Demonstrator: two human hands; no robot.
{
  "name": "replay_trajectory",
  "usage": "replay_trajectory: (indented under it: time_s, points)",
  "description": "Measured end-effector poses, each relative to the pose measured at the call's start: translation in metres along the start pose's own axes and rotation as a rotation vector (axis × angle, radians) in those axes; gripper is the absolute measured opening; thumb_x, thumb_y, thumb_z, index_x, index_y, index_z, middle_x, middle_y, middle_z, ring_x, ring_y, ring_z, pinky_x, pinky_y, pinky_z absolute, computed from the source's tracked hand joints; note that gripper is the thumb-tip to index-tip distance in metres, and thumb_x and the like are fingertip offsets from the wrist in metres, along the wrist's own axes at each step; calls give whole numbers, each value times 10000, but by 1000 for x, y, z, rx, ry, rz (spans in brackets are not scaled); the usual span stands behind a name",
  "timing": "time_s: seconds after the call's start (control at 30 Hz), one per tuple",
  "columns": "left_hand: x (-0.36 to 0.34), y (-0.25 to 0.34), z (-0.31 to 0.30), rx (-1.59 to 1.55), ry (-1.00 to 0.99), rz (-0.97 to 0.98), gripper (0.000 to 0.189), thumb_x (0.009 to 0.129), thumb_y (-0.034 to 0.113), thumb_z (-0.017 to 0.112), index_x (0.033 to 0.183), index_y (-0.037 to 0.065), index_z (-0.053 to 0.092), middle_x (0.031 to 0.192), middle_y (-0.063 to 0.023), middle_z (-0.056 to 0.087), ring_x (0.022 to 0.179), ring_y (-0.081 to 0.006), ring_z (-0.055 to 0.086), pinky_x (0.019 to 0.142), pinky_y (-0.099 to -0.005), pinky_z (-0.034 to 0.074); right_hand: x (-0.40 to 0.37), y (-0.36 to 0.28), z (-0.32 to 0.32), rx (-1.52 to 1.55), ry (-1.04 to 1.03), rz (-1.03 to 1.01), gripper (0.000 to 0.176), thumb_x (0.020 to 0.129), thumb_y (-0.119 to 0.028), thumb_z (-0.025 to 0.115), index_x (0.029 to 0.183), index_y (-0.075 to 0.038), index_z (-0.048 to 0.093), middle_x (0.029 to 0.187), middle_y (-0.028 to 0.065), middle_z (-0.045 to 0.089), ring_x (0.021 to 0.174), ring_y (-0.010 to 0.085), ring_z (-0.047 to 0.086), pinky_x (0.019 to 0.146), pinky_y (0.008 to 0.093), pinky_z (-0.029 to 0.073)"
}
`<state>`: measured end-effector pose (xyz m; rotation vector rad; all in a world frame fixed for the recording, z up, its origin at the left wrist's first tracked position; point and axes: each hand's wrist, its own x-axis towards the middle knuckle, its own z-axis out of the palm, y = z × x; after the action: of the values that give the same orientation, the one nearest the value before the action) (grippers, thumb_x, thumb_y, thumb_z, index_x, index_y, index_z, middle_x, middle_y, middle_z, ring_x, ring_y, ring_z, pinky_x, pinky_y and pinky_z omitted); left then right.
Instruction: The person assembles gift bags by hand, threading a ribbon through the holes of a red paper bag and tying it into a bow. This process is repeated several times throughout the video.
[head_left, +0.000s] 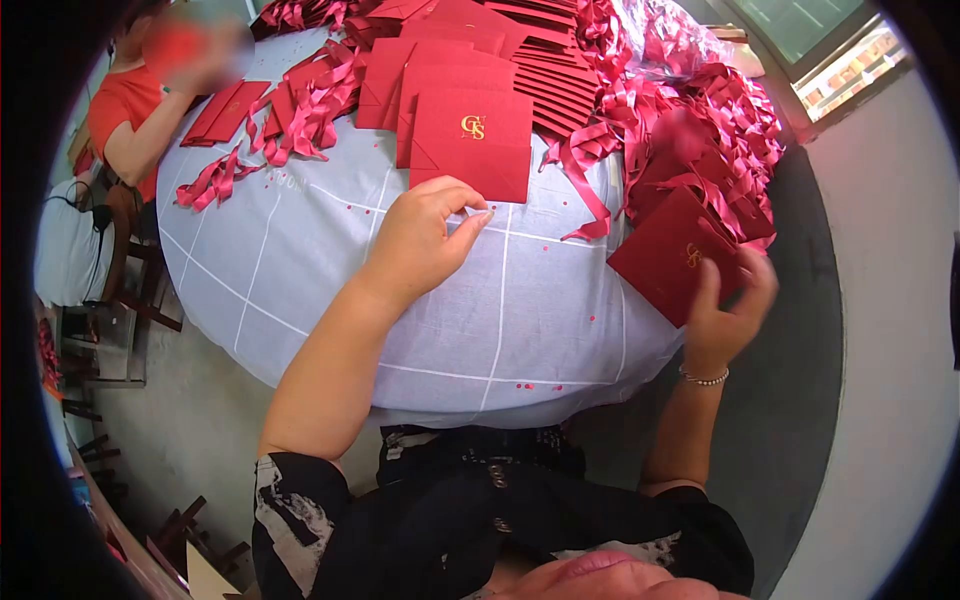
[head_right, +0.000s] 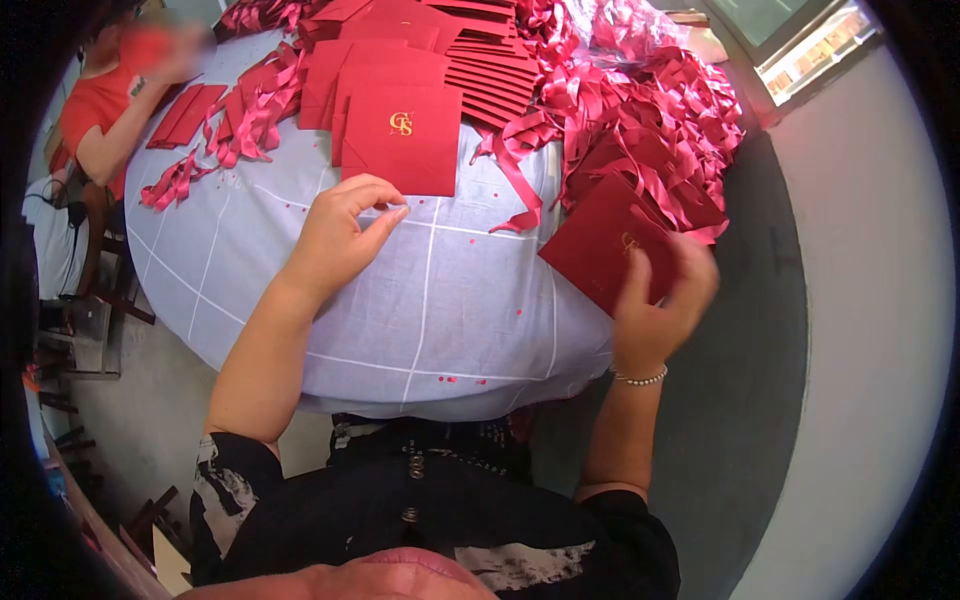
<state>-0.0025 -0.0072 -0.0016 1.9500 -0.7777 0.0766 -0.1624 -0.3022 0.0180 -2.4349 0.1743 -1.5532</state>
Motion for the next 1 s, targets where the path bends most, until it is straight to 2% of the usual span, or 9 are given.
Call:
replay_trajectory:
  time_s: [0.07,0.17,0.27,0.33,0.5,0.67,0.87,0.93,1.0]
  points:
    - [2,-8,0,109,130,67,171,826,117,734,932,-12,696,1000,-120,674,936,-286,635,814,-375,510,12,-24,20,176,-439,-239,348,784,25,736,1117,-19,646,1115,134,661,1059,315,625,909,395,506]
    - [7,-36,-5,301,257,94,361,804,167,764,1112,7,667,1244,-164,596,1166,-355,531,995,-425,447,6,-35,68,-62,-643,-441,265,853,-37,590,1111,-17,646,1045,125,686,1019,322,645,887,383,534]
    - [8,-53,-5,445,377,100,552,786,206,785,1269,21,591,1327,-216,532,1215,-408,485,1042,-454,425,8,-29,92,-330,-974,-384,155,855,-56,556,965,-22,659,951,112,673,944,305,644,826,381,548]
    - [7,-58,-4,419,264,11,694,764,236,807,1361,27,521,1376,-242,490,1250,-436,451,1071,-474,403,9,-24,100,-295,-920,-427,74,838,-61,572,829,-44,644,876,112,642,870,294,631,752,389,543]
    - [6,-54,0,369,305,16,357,762,238,804,1027,62,642,1189,-158,583,1142,-342,539,967,-422,470,35,-53,127,186,-757,-187,82,905,-100,622,884,-23,641,813,146,632,841,357,632,748,435,511]
    - [5,-55,-2,356,192,-80,261,737,217,809,779,49,613,959,-138,587,956,-345,561,851,-431,493,56,-70,204,300,-509,-336,116,876,-83,634,942,13,632,1139,224,615,1103,408,564,942,462,468]
    - [10,-54,-3,334,157,-168,400,700,214,851,937,44,577,958,-130,592,989,-360,576,844,-445,496,62,-84,238,144,-739,-316,92,858,-110,645,916,-39,641,1077,133,633,1071,361,572,968,449,415]
    - [12,-53,-1,325,133,-223,466,689,206,862,989,48,542,996,-127,588,991,-352,576,846,-433,493,60,-92,225,256,-514,-361,89,847,-108,649,908,-45,637,1060,127,627,1024,345,574,931,455,420]
    - [10,-47,2,375,342,-92,731,652,160,888,1246,35,481,1213,-160,548,1137,-383,532,948,-447,464,60,-97,210,368,-392,-422,79,798,-51,662,865,-34,624,1056,125,620,959,338,565,890,444,421]
